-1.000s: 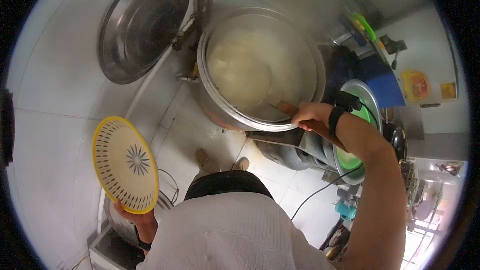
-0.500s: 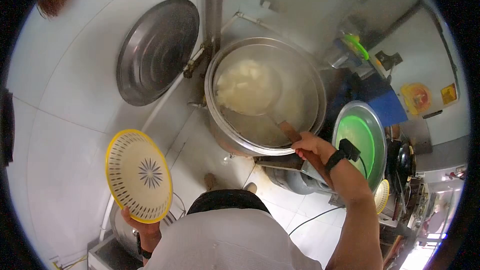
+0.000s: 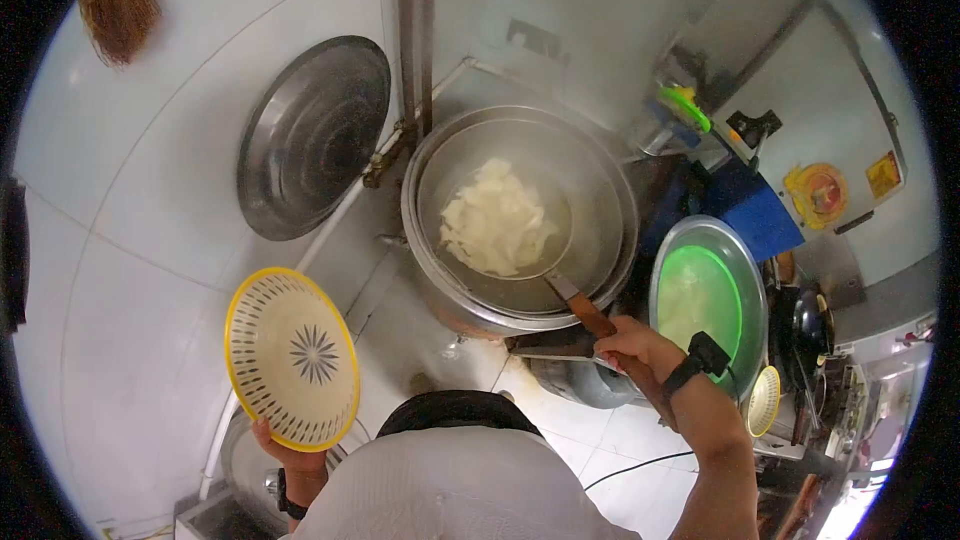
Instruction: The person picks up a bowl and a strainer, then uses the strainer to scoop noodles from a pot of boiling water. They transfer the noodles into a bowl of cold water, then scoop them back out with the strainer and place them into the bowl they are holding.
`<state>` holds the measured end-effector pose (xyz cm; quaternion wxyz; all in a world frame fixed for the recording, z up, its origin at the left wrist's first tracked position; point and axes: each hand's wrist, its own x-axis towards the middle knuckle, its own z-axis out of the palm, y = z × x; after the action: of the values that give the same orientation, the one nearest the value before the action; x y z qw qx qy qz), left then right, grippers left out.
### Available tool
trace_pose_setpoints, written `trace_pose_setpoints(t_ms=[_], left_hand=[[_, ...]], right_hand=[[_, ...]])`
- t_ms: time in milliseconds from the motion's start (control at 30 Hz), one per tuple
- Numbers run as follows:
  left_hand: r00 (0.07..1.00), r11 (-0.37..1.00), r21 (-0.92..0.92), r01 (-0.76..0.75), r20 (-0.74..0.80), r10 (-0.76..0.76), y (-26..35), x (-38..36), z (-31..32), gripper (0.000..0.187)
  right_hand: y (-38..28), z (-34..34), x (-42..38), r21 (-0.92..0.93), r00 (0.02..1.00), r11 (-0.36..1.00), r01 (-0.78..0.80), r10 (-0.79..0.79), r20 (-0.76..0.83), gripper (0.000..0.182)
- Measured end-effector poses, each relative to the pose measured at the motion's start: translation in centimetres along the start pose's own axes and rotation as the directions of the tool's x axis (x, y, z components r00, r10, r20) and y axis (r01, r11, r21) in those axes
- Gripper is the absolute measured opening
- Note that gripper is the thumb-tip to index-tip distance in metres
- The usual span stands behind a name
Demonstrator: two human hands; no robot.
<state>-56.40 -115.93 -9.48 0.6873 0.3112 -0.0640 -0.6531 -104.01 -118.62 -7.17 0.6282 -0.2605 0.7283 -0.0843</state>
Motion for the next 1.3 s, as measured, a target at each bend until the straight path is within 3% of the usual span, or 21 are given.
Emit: trace_pose_setpoints(t_ms=[133, 200, 267, 400, 433, 500, 567, 667, 733, 800, 967, 1100, 1200, 1300], left_hand=[[0.998, 0.999, -0.035, 0.032, 0.047, -0.030, 0.1, 0.4, -0.3, 0.056], [0.999, 0.999, 0.034, 0.001, 0.052, -0.002, 0.4, 0.2, 0.9, 0.056], [0.996, 1.000, 0.029, -0.007, 0.087, 0.004, 0.5, 0.4, 1.5, 0.055], [0.997, 0.999, 0.012, 0.036, 0.075, -0.037, 0.4, 0.3, 1.3, 0.053], [0.995, 0.998, 0.031, 0.053, 0.083, -0.055, 0.6, 0.3, 1.3, 0.053], [0.988, 0.994, -0.009, 0.108, 0.109, -0.106, 1.0, 0.5, 1.3, 0.053], [0.991, 0.997, 0.018, 0.077, 0.110, -0.078, 1.1, 0.2, 1.9, 0.053], [0.990, 0.996, 0.064, 0.059, 0.126, -0.067, 1.1, 0.4, 1.8, 0.053], [0.986, 0.993, 0.092, 0.072, 0.140, -0.085, 1.4, 0.5, 1.6, 0.052], [0.994, 0.994, 0.036, 0.101, 0.039, -0.102, 1.2, 0.4, 1.6, 0.052], [0.988, 0.989, 0.059, 0.135, 0.074, -0.139, 1.4, 0.6, 1.6, 0.053], [0.985, 0.986, 0.086, 0.145, 0.086, -0.153, 1.8, 0.6, 0.5, 0.055], [0.968, 0.984, 0.142, 0.105, 0.212, -0.134, 1.2, -0.2, 3.5, 0.056], [0.976, 0.989, 0.076, 0.126, 0.168, -0.137, 0.7, -1.4, 5.1, 0.055]], right_hand=[[0.8, 1.0, -1.4, 0.030, 0.999, 0.999, 0.021, -0.020, -0.045, 0.014], [2.3, 1.8, -3.5, 0.104, 0.990, 0.985, 0.135, -0.130, -0.054, 0.025], [3.2, 2.9, -6.5, 0.044, 0.980, 0.986, 0.163, -0.157, -0.124, 0.016], [5.6, 3.5, -6.8, 0.181, 0.980, 0.964, 0.193, -0.182, -0.078, 0.018], [5.6, 3.7, -6.0, 0.259, 0.973, 0.941, 0.220, -0.229, 0.007, 0.019], [5.0, 4.8, -5.4, 0.284, 0.982, 0.942, 0.179, -0.189, 0.010, 0.022], [4.4, 5.0, -5.4, 0.205, 0.994, 0.972, 0.111, -0.111, -0.014, 0.030], [5.7, 4.6, -7.5, 0.224, 0.993, 0.967, 0.121, -0.114, -0.042, 0.033], [5.2, 5.3, -8.4, 0.276, 0.997, 0.958, 0.079, -0.070, -0.042, 0.027], [4.9, 6.0, -8.5, 0.314, 0.993, 0.943, 0.109, -0.090, -0.074, 0.032], [3.3, 7.2, -9.2, 0.168, 0.986, 0.981, 0.099, -0.074, -0.148, 0.026], [5.5, 8.1, -14.5, 0.397, 0.977, 0.896, 0.198, -0.145, -0.158, 0.031], [7.1, 7.2, -18.5, 0.383, 0.970, 0.900, 0.209, -0.141, -0.197, 0.031], [8.8, 6.8, -23.3, 0.329, 0.944, 0.918, 0.220, -0.116, -0.308, 0.028]])
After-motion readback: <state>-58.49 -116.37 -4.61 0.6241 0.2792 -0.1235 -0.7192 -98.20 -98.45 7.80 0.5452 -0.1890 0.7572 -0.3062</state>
